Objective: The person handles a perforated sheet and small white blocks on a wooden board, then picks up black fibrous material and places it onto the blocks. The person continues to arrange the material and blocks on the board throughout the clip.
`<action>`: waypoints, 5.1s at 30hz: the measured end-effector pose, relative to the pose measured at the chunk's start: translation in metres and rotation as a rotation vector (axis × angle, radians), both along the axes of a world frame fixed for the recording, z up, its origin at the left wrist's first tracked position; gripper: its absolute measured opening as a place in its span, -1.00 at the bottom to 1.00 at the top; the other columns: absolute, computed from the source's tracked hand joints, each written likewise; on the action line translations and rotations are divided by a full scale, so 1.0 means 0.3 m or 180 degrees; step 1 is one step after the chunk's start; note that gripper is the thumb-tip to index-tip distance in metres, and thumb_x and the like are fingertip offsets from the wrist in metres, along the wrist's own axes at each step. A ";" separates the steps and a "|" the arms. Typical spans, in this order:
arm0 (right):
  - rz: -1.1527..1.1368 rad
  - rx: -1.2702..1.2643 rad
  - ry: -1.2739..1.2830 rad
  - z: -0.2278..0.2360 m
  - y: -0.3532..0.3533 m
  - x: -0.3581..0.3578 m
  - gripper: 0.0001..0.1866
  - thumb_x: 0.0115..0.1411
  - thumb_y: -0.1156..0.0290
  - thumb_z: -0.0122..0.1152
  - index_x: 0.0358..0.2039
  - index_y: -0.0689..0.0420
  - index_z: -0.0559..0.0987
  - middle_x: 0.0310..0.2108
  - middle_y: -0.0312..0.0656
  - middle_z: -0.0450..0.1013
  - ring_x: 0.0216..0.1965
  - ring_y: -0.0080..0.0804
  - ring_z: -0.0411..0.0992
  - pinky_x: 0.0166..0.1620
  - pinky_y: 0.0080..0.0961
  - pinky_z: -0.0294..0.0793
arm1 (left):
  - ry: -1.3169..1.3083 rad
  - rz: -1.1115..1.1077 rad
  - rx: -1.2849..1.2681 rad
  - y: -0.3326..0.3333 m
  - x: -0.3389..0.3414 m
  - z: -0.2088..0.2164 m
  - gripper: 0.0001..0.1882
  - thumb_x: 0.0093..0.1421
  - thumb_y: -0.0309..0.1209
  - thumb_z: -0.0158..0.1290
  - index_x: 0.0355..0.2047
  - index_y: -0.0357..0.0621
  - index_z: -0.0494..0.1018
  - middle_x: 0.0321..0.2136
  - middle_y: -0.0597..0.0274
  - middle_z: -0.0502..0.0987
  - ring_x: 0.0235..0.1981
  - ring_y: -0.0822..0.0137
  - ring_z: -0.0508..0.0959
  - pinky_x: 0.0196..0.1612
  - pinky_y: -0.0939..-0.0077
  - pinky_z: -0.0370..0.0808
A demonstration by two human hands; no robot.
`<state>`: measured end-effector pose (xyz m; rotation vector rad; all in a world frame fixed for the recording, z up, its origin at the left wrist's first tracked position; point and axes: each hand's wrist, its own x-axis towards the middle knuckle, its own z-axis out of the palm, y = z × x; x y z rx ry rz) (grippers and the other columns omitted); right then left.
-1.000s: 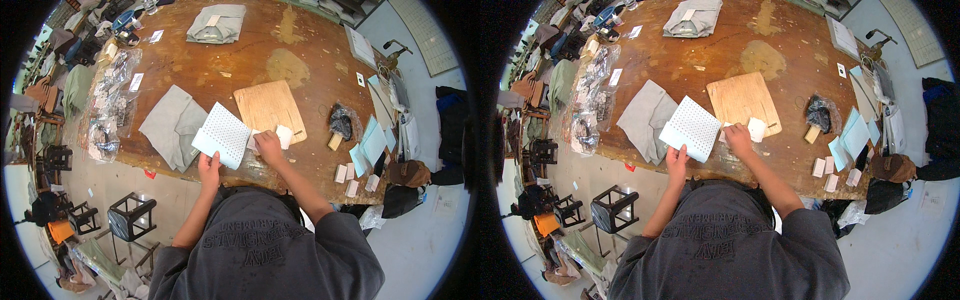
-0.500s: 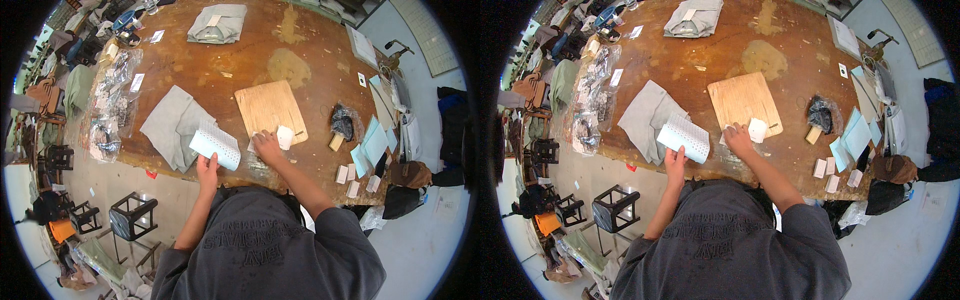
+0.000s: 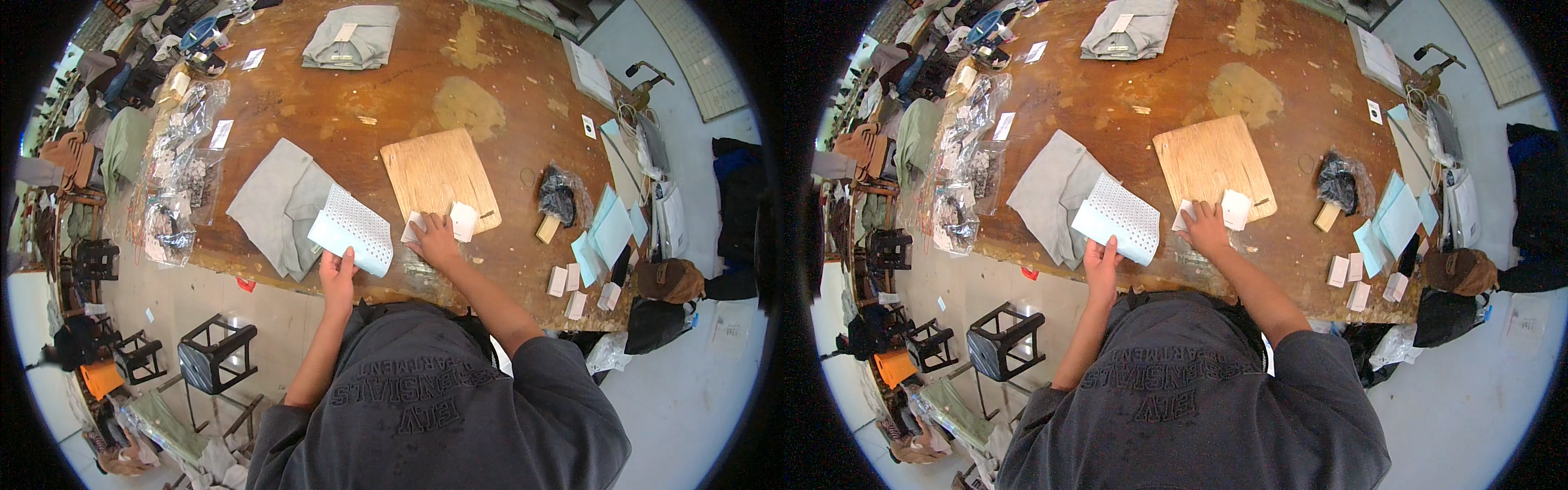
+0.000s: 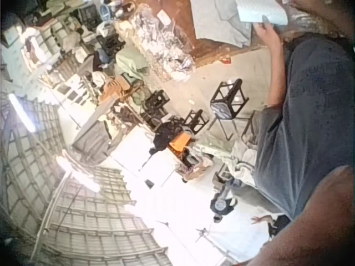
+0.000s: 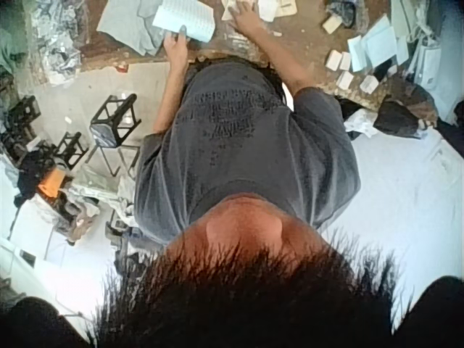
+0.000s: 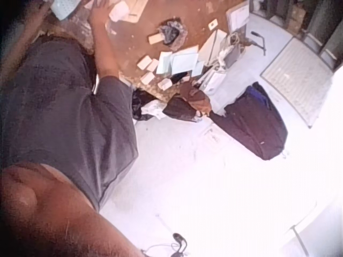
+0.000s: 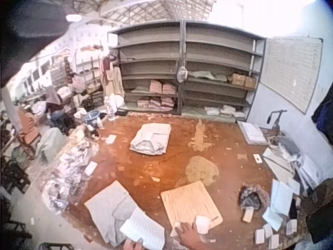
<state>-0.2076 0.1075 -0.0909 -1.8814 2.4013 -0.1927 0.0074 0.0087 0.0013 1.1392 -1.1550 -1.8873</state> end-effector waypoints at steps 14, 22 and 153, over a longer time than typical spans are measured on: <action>-0.0124 -0.0091 -0.0308 -0.039 0.032 0.023 -0.66 0.15 0.12 0.12 -0.08 -0.12 0.60 0.20 -0.02 0.18 0.27 -0.11 0.04 0.23 0.09 0.00 | 0.0065 -0.0091 -0.0002 0.009 -0.028 0.015 -0.69 0.32 -0.43 -0.06 0.05 -0.24 0.29 -0.10 0.21 0.49 -0.15 0.45 0.51 -0.19 0.55 0.51; -0.0065 -0.0119 0.0279 -0.075 0.048 0.062 -0.60 0.20 0.21 0.03 0.03 0.03 0.50 0.23 0.14 0.11 0.28 0.02 0.02 0.24 0.12 0.00 | 0.0067 -0.0156 -0.0013 0.012 -0.043 0.028 -0.65 0.31 -0.43 -0.05 0.08 -0.26 0.28 -0.07 0.17 0.49 -0.14 0.42 0.52 -0.17 0.52 0.52; -0.0588 -0.1574 -0.1286 0.219 0.081 -0.040 -0.72 -0.01 0.44 0.31 -0.24 0.20 0.56 -0.19 -0.04 0.50 -0.13 -0.04 0.42 -0.04 -0.18 0.39 | 0.0145 -0.0157 0.0193 0.008 -0.034 0.037 -0.47 0.36 -0.38 -0.13 0.27 -0.08 -0.04 0.00 0.07 0.39 -0.07 0.29 0.51 -0.15 0.42 0.55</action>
